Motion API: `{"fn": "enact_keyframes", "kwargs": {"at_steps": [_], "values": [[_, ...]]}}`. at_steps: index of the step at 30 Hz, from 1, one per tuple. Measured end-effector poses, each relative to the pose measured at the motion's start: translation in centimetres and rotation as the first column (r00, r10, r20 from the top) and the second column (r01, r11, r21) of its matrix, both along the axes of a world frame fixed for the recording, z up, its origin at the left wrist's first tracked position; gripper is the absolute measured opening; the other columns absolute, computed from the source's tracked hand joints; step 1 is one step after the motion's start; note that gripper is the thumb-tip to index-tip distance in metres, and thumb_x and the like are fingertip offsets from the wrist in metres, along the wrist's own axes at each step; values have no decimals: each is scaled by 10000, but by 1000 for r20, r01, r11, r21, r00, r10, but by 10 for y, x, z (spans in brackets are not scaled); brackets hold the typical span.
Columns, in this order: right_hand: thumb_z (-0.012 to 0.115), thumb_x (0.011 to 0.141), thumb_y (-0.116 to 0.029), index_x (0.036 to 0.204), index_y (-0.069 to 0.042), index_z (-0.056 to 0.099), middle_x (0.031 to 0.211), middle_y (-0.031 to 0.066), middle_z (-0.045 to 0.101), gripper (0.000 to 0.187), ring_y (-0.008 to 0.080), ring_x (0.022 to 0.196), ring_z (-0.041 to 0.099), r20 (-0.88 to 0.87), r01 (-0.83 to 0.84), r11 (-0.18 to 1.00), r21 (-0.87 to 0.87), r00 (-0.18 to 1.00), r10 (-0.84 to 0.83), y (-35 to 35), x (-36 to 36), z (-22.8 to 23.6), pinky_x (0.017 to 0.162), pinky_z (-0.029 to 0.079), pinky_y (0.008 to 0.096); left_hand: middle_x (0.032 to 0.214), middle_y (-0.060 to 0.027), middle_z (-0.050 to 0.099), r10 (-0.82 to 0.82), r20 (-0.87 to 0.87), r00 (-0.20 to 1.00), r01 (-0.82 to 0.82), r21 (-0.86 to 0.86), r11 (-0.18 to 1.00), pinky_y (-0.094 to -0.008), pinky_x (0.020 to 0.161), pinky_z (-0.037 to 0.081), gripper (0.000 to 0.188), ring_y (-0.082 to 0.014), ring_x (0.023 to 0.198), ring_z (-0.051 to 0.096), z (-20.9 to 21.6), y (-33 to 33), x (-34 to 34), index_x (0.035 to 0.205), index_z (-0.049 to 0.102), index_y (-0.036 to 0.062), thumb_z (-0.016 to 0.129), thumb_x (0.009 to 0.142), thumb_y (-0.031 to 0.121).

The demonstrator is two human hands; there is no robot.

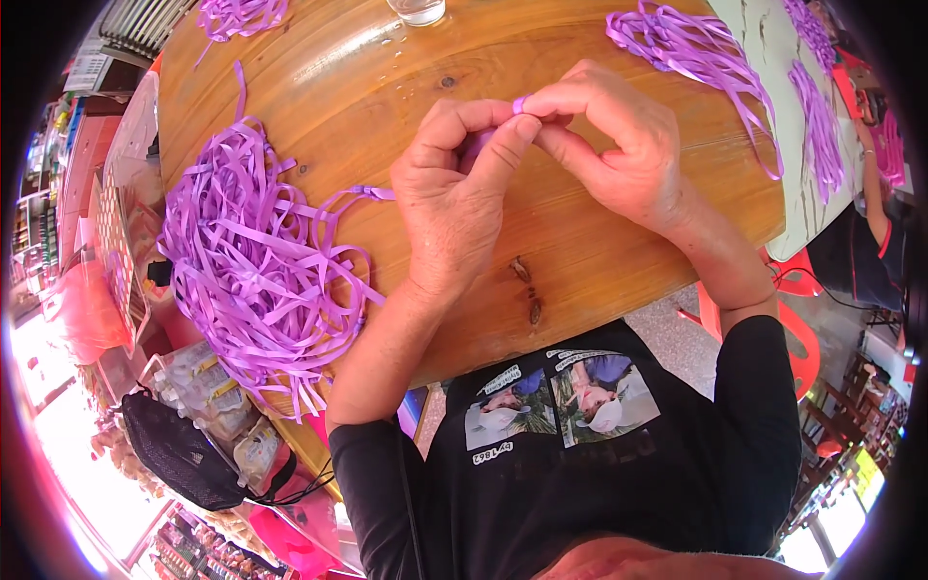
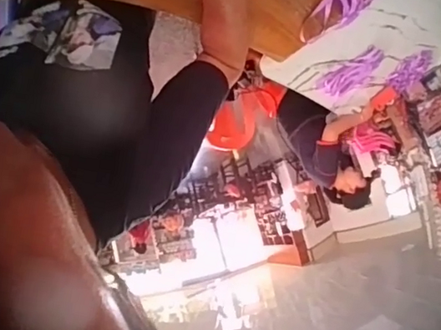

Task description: The person picks up a purple ribbon from a pile on the table and ties a knot at one end by hand. They repeat this process with several more ribbons, occasionally dipping their fingers in a cup of water to help with the tying.

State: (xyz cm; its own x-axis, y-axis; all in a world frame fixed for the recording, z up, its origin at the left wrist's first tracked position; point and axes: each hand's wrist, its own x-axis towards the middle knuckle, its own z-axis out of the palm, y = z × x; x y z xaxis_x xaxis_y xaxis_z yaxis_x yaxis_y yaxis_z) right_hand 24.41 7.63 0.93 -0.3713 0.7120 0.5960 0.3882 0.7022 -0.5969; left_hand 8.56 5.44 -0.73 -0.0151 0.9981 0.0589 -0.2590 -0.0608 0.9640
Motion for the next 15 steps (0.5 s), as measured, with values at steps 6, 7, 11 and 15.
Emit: {"fn": "enact_keyframes", "kwargs": {"at_steps": [6, 7, 11, 15], "values": [[657, 787, 25, 1019, -14, 619, 846, 80, 617, 238, 156, 764, 593, -287, -181, 890, -418, 956, 59, 1, 4, 0, 682, 474, 257, 818, 35, 575, -80, 98, 992, 84, -27, 996, -168, 676, 392, 81, -24, 746, 478, 12, -5, -1, 926, 642, 7, 643, 846, 16], [647, 794, 25, 1020, -13, 621, 842, 82, 614, 231, 158, 779, 593, -327, -255, 873, -416, 938, 118, 2, 5, -1, 686, 473, 261, 824, 32, 580, -106, 136, 985, 118, -89, 989, -172, 681, 391, 81, -22, 746, 473, 16, -6, -2, 933, 639, 1, 632, 855, 23], [648, 780, 38, 1026, -3, 625, 824, 92, 603, 250, 189, 760, 582, -44, -166, 963, -212, 986, 160, 3, 8, 5, 657, 474, 274, 806, 30, 585, -131, 120, 984, 149, -159, 976, -168, 634, 384, 95, -17, 715, 469, 20, -5, -6, 936, 632, -10, 633, 860, 46], [672, 671, 40, 996, 12, 639, 810, 90, 594, 328, 222, 725, 562, 155, -109, 972, 207, 985, 78, 5, 10, -4, 608, 465, 298, 765, 37, 579, -123, -42, 991, 112, -205, 972, -158, 567, 362, 113, -16, 664, 470, 19, -5, -6, 927, 633, -19, 647, 852, 64]]}}
